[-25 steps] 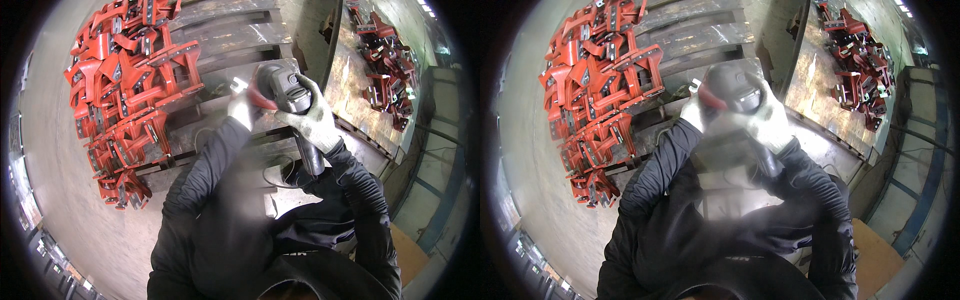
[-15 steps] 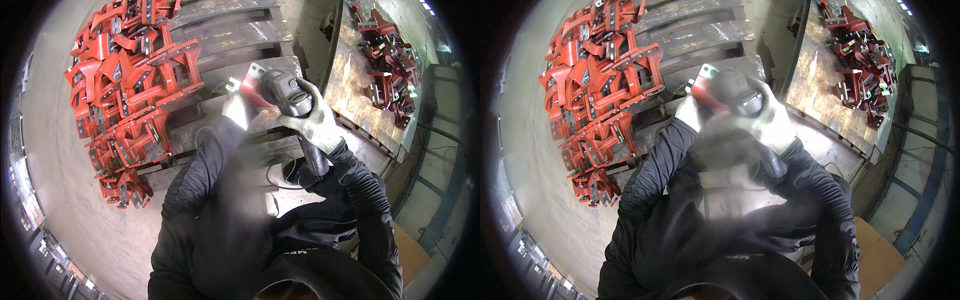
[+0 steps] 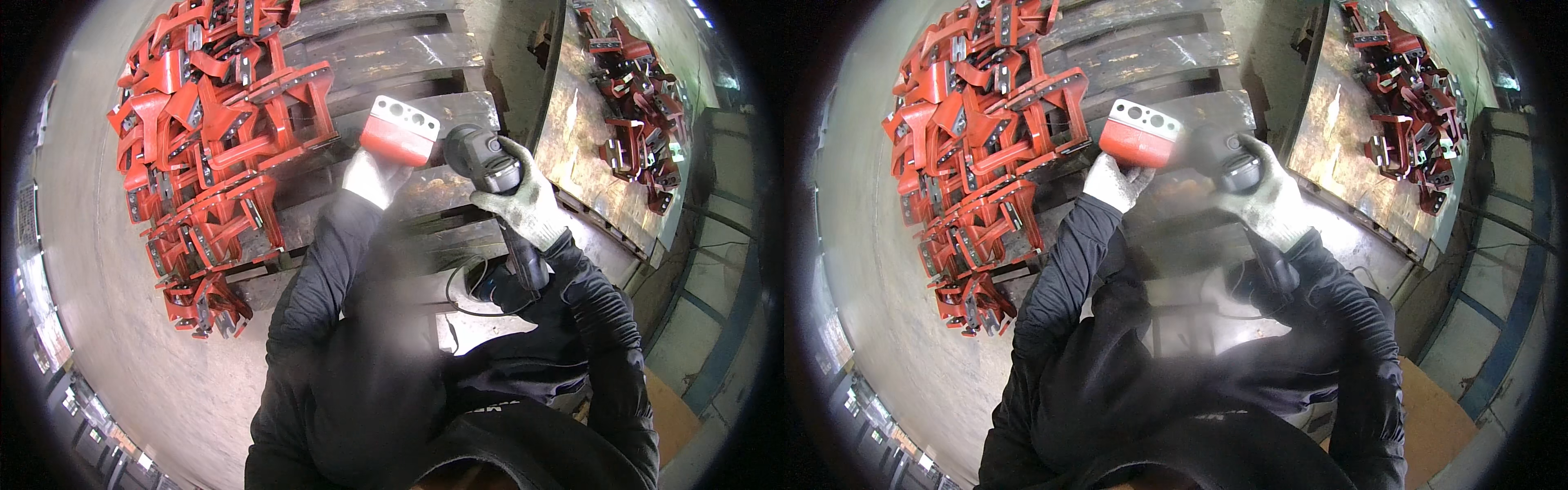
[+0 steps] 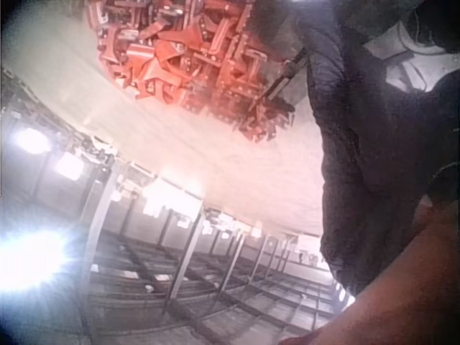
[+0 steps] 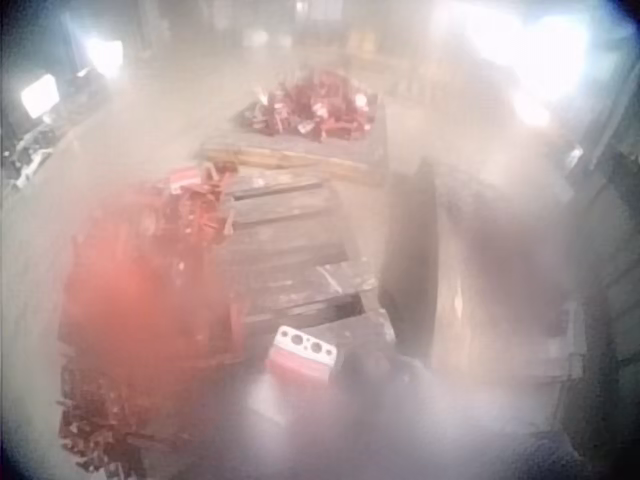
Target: The person uses an angle grinder to smooth the edges of red metal parts. They pick up each part from a pile on a wooden pallet, grind it, and place it back down, repeating the process throughout the clip.
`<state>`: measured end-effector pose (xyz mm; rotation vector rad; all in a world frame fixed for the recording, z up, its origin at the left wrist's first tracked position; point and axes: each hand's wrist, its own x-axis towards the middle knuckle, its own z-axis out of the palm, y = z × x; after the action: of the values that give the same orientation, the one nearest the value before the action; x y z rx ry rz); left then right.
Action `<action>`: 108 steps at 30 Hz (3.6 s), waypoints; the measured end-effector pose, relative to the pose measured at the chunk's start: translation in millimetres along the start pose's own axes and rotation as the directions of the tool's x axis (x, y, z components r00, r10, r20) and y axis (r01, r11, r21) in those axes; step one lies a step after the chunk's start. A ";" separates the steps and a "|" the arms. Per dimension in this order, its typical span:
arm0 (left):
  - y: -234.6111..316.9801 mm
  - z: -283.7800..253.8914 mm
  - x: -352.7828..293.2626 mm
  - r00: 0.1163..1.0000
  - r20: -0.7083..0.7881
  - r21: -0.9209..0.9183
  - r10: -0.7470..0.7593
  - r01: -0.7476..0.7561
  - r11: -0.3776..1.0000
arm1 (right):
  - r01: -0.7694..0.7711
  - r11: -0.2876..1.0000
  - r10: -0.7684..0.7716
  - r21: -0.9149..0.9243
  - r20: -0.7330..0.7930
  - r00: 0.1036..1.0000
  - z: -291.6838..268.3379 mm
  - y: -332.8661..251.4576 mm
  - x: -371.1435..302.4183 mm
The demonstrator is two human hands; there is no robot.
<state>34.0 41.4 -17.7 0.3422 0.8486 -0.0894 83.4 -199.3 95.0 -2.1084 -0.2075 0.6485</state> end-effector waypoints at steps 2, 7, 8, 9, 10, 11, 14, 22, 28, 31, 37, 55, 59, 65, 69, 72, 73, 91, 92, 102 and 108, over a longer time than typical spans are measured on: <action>4.2 -3.4 -0.8 1.000 0.016 0.000 -0.016 0.016 1.000 | -0.044 0.999 0.044 0.005 -0.034 0.998 -2.4 -9.1 -4.5; 5.9 -1.9 1.0 0.980 0.094 -0.151 -0.175 0.188 0.971 | 0.099 0.991 -0.099 0.088 -0.005 0.995 1.1 -4.1 -2.4; 6.0 -7.6 7.6 0.942 0.157 -0.306 -0.295 0.331 0.893 | 0.107 0.989 -0.108 0.099 0.006 0.994 2.6 -4.5 -1.6; 12.7 -22.3 19.7 0.831 0.331 -0.553 -0.448 0.555 0.621 | 0.135 0.989 -0.135 0.055 0.002 0.991 3.6 -2.4 -1.0; 9.3 -36.0 29.2 0.823 0.342 -0.558 -0.453 0.566 0.607 | 0.163 0.987 -0.163 0.011 -0.001 0.987 4.3 -0.5 -0.7; 8.3 -37.3 30.3 0.812 0.354 -0.561 -0.463 0.581 0.590 | 0.173 0.985 -0.173 0.004 -0.009 0.985 4.3 0.7 -0.8; 3.5 -11.4 6.9 0.927 0.213 -0.262 -0.310 0.360 0.896 | 0.186 0.982 -0.187 -0.013 -0.042 0.982 0.4 2.3 -1.7; 4.5 -5.0 3.5 0.987 0.133 0.124 -0.095 0.078 0.989 | 0.115 0.991 -0.098 0.062 -0.228 0.969 -10.9 29.1 13.8; 24.2 -3.5 53.1 0.869 0.291 0.729 0.401 -0.473 0.496 | -0.001 1.000 0.004 0.013 -0.276 0.961 -15.7 37.6 17.7; 23.0 22.2 56.5 0.672 0.375 0.900 0.639 -0.428 -0.078 | -0.016 0.998 0.002 -0.055 -0.250 0.968 -18.5 36.3 26.8; 22.5 -3.2 67.3 0.738 0.476 0.878 0.478 -0.424 -0.220 | 0.071 0.977 -0.093 -0.200 -0.099 0.991 -9.0 39.9 86.2; 50.4 8.4 30.7 0.776 0.552 0.753 0.305 -0.306 -0.583 | 0.240 0.866 -0.128 -0.438 0.269 0.955 63.6 23.9 226.4; 51.8 10.8 33.0 0.756 0.580 0.737 0.301 -0.331 -0.589 | 0.487 0.559 -0.305 -0.671 0.379 0.873 54.2 19.9 212.7; 50.1 8.7 33.4 0.741 0.593 0.726 0.315 -0.323 -0.608 | 0.520 0.605 -0.340 -0.603 0.395 0.853 47.8 68.1 172.1; 48.3 1.9 38.2 0.725 0.607 0.715 0.326 -0.320 -0.621 | 0.292 0.915 -0.189 -0.278 0.344 0.920 45.9 101.0 132.4; 48.6 2.9 36.9 0.747 0.589 0.726 0.307 -0.323 -0.607 | -0.063 0.992 0.100 -0.109 0.368 0.925 45.4 116.5 103.9; 48.7 5.5 37.0 0.759 0.581 0.731 0.294 -0.329 -0.597 | -0.123 0.991 0.135 -0.054 0.368 0.920 41.5 127.0 98.6; 55.2 34.0 44.5 0.791 0.562 0.695 0.243 -0.293 -0.657 | 0.125 0.934 -0.141 -0.334 -0.025 0.990 92.0 98.1 74.0; 55.4 34.0 44.8 0.790 0.564 0.692 0.240 -0.293 -0.660 | 0.135 0.932 -0.153 -0.337 -0.029 0.988 93.0 99.6 75.5; 55.3 32.3 46.6 0.762 0.606 0.656 0.227 -0.317 -0.685 | 0.014 0.959 -0.087 -0.283 -0.246 0.965 67.3 79.0 78.3; 56.9 28.1 47.4 0.753 0.614 0.655 0.236 -0.319 -0.685 | 0.173 0.946 -0.189 -0.276 -0.035 0.981 74.5 48.9 124.3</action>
<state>97.6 88.5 -21.2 2.6503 0.1252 -0.1482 145.6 -127.8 -25.0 -2.3329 -0.4743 0.4658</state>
